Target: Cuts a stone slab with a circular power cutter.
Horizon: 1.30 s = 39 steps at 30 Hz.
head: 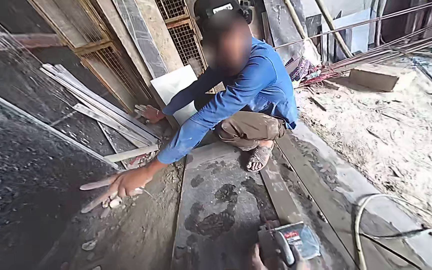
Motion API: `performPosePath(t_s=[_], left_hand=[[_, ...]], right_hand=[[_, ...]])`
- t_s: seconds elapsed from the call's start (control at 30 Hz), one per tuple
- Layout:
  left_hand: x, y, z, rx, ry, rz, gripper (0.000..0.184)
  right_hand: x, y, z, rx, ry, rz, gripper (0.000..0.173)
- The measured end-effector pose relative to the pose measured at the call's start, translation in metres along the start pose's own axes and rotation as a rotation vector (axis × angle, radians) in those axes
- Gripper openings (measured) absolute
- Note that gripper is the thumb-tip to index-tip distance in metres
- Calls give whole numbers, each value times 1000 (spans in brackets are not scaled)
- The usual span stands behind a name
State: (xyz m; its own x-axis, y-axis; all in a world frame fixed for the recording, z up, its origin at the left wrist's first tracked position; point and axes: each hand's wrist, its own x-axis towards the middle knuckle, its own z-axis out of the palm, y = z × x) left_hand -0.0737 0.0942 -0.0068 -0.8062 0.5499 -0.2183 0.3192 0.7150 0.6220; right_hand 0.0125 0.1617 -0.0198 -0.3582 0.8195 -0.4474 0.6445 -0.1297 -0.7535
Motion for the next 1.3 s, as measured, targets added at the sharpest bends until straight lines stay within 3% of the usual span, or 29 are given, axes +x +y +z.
performPosePath(t_s=[0.23,0.4,0.63,1.3], left_hand=[[6,10,-11,-84,-34,-92,41],[17,-5,5,-96,25,-36,35],[33,-6,6,-84,4,-26,38],[49,-6,6,-142,-31,-50,42]], right_hand=[[-7,-15,7,-65,116,4,61],[-3,-17,15,-127,189,52,60],[6,-19,19,-101,251,-24,57],[17,-31,24,-129,277,-23,56]])
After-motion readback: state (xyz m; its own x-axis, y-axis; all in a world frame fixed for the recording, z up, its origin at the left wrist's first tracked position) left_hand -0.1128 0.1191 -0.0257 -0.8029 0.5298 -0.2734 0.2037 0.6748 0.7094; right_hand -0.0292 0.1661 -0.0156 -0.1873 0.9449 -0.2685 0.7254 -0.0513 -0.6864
